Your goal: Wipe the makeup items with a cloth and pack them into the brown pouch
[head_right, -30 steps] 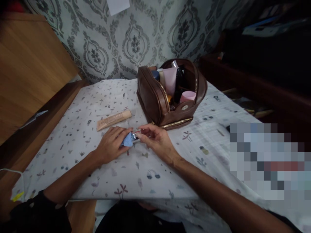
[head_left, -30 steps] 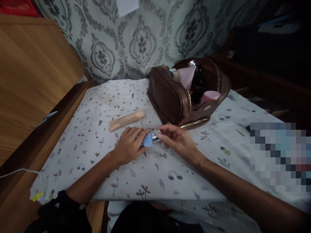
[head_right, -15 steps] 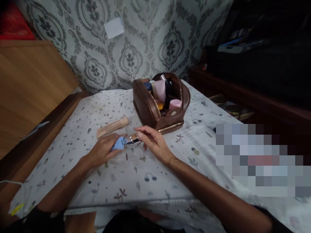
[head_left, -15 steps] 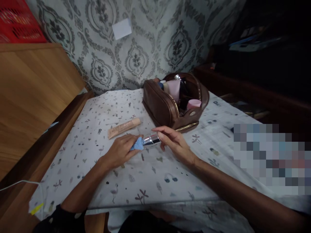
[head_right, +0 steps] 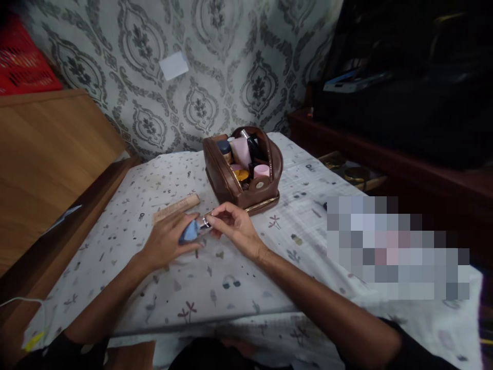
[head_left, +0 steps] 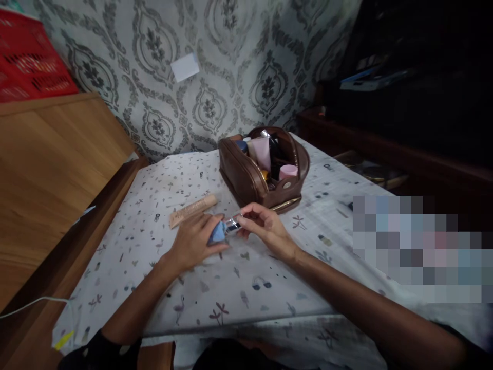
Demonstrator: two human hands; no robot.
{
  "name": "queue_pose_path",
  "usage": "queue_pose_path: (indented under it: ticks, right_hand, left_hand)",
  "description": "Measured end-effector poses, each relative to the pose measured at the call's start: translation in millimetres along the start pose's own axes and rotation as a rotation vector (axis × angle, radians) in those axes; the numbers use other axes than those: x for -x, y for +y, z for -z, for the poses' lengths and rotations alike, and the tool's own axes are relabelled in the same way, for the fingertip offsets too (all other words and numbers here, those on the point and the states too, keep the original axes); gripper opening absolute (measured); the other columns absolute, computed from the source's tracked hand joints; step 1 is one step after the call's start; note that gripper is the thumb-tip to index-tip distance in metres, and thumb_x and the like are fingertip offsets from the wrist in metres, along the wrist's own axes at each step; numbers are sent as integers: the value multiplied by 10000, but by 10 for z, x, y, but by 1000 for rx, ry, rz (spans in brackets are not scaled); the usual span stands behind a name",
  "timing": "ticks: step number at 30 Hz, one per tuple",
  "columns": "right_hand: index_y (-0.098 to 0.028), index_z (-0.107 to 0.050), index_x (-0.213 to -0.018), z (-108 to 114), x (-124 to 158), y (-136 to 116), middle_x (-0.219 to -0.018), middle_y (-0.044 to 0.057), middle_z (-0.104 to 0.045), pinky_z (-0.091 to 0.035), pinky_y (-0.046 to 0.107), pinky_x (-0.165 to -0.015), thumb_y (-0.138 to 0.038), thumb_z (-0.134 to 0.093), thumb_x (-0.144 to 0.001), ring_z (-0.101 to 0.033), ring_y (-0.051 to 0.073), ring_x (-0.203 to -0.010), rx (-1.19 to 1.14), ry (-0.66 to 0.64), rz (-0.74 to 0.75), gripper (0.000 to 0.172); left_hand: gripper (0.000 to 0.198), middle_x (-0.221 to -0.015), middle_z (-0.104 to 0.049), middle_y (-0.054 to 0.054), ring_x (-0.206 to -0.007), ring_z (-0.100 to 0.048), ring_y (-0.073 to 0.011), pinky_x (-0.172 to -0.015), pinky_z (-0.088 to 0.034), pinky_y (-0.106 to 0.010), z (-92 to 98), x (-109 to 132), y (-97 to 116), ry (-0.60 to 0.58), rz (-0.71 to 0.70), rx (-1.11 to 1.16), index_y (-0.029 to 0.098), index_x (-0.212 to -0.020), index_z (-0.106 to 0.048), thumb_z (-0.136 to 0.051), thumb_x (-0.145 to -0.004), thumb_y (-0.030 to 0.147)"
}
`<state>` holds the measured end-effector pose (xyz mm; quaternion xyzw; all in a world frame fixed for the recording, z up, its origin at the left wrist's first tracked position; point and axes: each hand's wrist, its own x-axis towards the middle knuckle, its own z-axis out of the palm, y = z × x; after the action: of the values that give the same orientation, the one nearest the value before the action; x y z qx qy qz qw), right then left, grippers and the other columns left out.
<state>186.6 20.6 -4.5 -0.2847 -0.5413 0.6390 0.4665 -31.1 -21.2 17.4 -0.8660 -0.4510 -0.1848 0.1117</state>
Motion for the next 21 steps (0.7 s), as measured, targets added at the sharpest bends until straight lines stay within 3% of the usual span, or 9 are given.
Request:
queue_pose_path:
  ticks: [2,6,10,15,21]
  right_hand:
    - [-190,-572,-827,2,-8,24,-712,-7,-653,-517,254,-555,-623,-827,-675,-615,122,-581,-10,-14,-18,525]
    - [-195,-555,-833,11,-13,77,-741,-15,-627,-468,219,-489,-640,-804,-691,-597,117,-592,29,-21,2,529]
    - [-195,-654,-961,28,18,33,-821,14,-657,-484,228,-581,-556,-710,-832,-615,140,-720,250,14,206,388]
    - [-214,-721,-1031,146,150,-124,-936,50,-710,-502,241,-623,-374,-692,-862,-649,168,-807,429,-48,301,234]
    - [-234,-691,-1088,430,398,-320,-1048,55,-696,-559,243,-656,-195,-675,-831,-673,169,-895,466,-22,373,261]
  left_hand:
    - [544,-1063,-725,-125,-934,-710,-293,-761,-583,-405,-50,-14,59,-5,-6,-112,179,-1280,-551,-630,-908,568]
    - [336,-952,-724,-90,-813,-716,-271,-664,-569,-368,9,-93,72,-35,-76,-110,176,-1176,-555,-630,-885,328]
    - [308,-895,-716,-36,-805,-717,-241,-662,-553,-330,231,-222,45,-117,-141,-4,213,-1122,-553,-585,-816,209]
    - [285,-881,-701,-5,-804,-701,-222,-677,-531,-307,453,-395,91,-207,-165,19,251,-1079,-569,-588,-796,217]
    - [260,-938,-684,-7,-874,-673,-204,-740,-504,-300,556,-761,235,-304,-280,-56,245,-1120,-574,-652,-875,281]
